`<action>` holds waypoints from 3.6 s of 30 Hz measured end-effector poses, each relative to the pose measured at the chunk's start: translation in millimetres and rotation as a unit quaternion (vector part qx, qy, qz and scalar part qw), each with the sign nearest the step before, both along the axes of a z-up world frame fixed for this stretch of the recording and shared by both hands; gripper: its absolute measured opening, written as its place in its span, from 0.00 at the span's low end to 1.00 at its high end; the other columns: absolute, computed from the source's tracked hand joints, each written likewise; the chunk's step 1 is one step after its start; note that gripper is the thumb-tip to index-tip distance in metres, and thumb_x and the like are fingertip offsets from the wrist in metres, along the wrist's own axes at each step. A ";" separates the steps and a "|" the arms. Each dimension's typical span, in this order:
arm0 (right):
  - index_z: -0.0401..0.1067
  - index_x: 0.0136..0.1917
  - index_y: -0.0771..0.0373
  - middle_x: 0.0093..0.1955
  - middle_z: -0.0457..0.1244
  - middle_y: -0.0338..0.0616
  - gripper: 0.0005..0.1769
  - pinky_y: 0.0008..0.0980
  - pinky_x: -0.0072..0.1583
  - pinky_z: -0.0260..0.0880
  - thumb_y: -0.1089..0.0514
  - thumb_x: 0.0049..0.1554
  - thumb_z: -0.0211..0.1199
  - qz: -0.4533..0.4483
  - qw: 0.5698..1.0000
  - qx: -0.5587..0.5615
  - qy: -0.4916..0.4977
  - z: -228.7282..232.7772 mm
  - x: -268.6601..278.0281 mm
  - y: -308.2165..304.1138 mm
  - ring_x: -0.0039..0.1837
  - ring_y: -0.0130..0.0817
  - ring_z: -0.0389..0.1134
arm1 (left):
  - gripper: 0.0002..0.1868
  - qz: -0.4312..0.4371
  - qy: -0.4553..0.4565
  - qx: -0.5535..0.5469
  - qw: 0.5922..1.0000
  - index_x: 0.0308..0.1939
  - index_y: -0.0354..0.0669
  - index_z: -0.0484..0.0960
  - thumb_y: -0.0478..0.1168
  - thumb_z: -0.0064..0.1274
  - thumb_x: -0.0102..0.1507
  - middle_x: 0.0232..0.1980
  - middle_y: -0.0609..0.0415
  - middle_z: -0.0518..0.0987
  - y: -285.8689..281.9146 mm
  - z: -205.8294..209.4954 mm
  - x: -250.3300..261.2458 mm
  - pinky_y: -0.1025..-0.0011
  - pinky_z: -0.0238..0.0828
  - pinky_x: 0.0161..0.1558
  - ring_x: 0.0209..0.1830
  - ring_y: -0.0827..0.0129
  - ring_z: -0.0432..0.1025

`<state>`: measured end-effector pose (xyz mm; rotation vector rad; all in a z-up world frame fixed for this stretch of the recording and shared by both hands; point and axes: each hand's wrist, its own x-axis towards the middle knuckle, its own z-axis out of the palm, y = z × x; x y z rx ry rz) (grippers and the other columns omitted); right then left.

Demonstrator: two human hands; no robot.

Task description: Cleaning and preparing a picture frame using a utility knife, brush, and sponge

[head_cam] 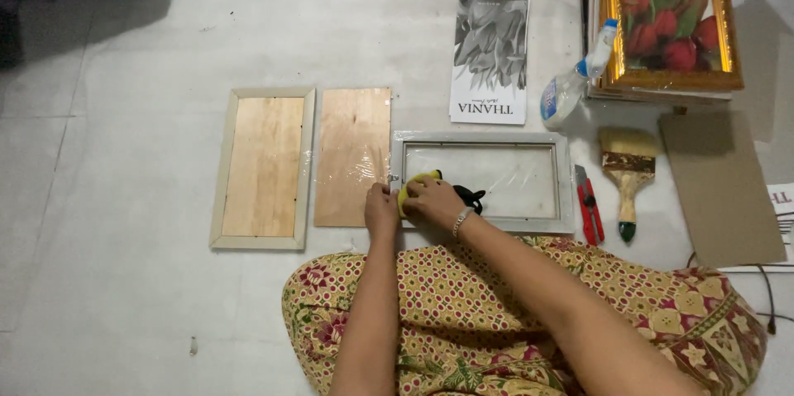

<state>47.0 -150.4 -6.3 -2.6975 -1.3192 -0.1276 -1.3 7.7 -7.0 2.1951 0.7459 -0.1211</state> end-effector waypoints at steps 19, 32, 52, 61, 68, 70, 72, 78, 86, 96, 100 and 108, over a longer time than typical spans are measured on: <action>0.75 0.57 0.27 0.55 0.64 0.31 0.14 0.44 0.55 0.79 0.46 0.60 0.57 -0.293 0.947 -0.072 0.113 15.8 14.3 -206.8 0.55 0.46 0.72 | 0.13 0.012 0.021 0.010 1.000 0.47 0.47 0.77 0.49 0.55 0.66 0.47 0.49 0.77 -2.0 -6.8 3.5 0.53 0.74 0.55 0.54 0.49 0.76; 0.68 0.70 0.56 0.64 0.59 0.49 0.26 0.52 0.49 0.79 0.50 0.59 0.60 -0.209 0.965 -0.013 0.159 -3.8 9.1 25.5 0.58 0.54 0.69 | 0.12 0.004 -0.013 0.021 1.000 0.45 0.45 0.76 0.48 0.56 0.65 0.43 0.48 0.77 -3.2 -6.7 0.4 0.52 0.74 0.52 0.51 0.47 0.76; 0.66 0.75 0.51 0.59 0.62 0.50 0.26 0.60 0.52 0.76 0.52 0.64 0.48 -0.496 0.862 -0.042 0.093 -41.4 37.8 -197.0 0.55 0.60 0.71 | 0.12 0.019 0.005 -0.007 1.000 0.47 0.44 0.77 0.47 0.55 0.66 0.44 0.49 0.78 -4.8 13.3 1.6 0.54 0.74 0.53 0.51 0.50 0.77; 0.69 0.69 0.61 0.56 0.63 0.49 0.25 0.54 0.48 0.78 0.59 0.60 0.51 -0.356 0.929 -0.025 0.097 -31.9 22.1 -27.7 0.53 0.52 0.71 | 0.13 0.010 0.015 -0.007 1.000 0.48 0.44 0.76 0.48 0.53 0.67 0.46 0.45 0.78 -5.4 15.8 0.6 0.50 0.73 0.54 0.52 0.44 0.76; 0.64 0.72 0.55 0.59 0.60 0.46 0.28 0.60 0.47 0.77 0.56 0.58 0.53 -0.253 0.963 0.004 0.089 -49.9 57.6 46.2 0.54 0.53 0.70 | 0.14 0.001 0.012 -0.003 1.000 0.48 0.45 0.74 0.49 0.54 0.66 0.47 0.45 0.77 -2.0 8.5 2.6 0.50 0.73 0.55 0.54 0.44 0.76; 0.63 0.72 0.55 0.59 0.59 0.46 0.29 0.61 0.47 0.77 0.54 0.58 0.53 -0.249 0.964 -0.004 0.098 -56.2 64.9 41.0 0.54 0.54 0.69 | 0.13 -0.001 0.008 -0.009 1.000 0.48 0.45 0.74 0.48 0.53 0.66 0.47 0.45 0.76 -4.0 4.9 2.3 0.50 0.73 0.55 0.54 0.44 0.75; 0.62 0.75 0.49 0.60 0.59 0.43 0.32 0.61 0.47 0.77 0.52 0.56 0.54 -0.239 0.964 -0.046 0.111 -52.1 66.7 36.6 0.53 0.52 0.70 | 0.13 0.000 0.014 0.003 1.000 0.48 0.46 0.74 0.49 0.54 0.66 0.46 0.45 0.77 -3.1 1.4 3.1 0.49 0.73 0.55 0.53 0.43 0.75; 0.60 0.77 0.42 0.62 0.60 0.46 0.34 0.61 0.54 0.75 0.50 0.56 0.49 -0.261 0.943 -0.057 0.197 -6.5 64.8 -13.8 0.56 0.58 0.71 | 0.13 0.006 0.025 -0.003 1.000 0.48 0.48 0.75 0.49 0.53 0.66 0.46 0.49 0.77 -2.9 3.6 2.9 0.53 0.74 0.54 0.53 0.48 0.77; 0.59 0.78 0.35 0.68 0.59 0.45 0.35 0.63 0.59 0.72 0.50 0.57 0.48 -0.335 0.907 -0.080 0.241 23.6 54.3 -123.8 0.60 0.60 0.71 | 0.13 -0.005 0.002 0.012 1.000 0.47 0.45 0.75 0.48 0.54 0.66 0.46 0.46 0.77 -1.4 -4.9 0.6 0.51 0.74 0.54 0.52 0.44 0.76; 0.57 0.78 0.66 0.60 0.61 0.61 0.32 0.67 0.50 0.71 0.52 0.63 0.47 -0.553 0.825 -0.043 0.108 -40.3 59.0 -195.7 0.52 0.61 0.73 | 0.13 0.014 0.034 0.009 0.999 0.48 0.47 0.76 0.49 0.53 0.67 0.47 0.50 0.77 -4.9 5.6 3.0 0.53 0.75 0.54 0.53 0.50 0.77; 0.57 0.75 0.70 0.58 0.61 0.59 0.33 0.69 0.48 0.70 0.49 0.63 0.45 -0.592 0.796 0.004 0.129 -76.8 87.7 -198.8 0.50 0.62 0.73 | 0.13 0.014 0.025 0.005 1.000 0.48 0.46 0.76 0.49 0.54 0.67 0.46 0.50 0.77 -3.6 2.2 4.2 0.52 0.75 0.53 0.52 0.49 0.77; 0.54 0.78 0.74 0.63 0.61 0.62 0.36 0.64 0.56 0.71 0.55 0.59 0.42 -0.518 0.827 -0.012 0.219 -1.3 46.4 -102.5 0.59 0.63 0.71 | 0.13 -0.005 0.004 0.005 1.000 0.47 0.41 0.75 0.46 0.54 0.67 0.47 0.43 0.76 -5.6 18.0 0.8 0.47 0.74 0.53 0.52 0.40 0.76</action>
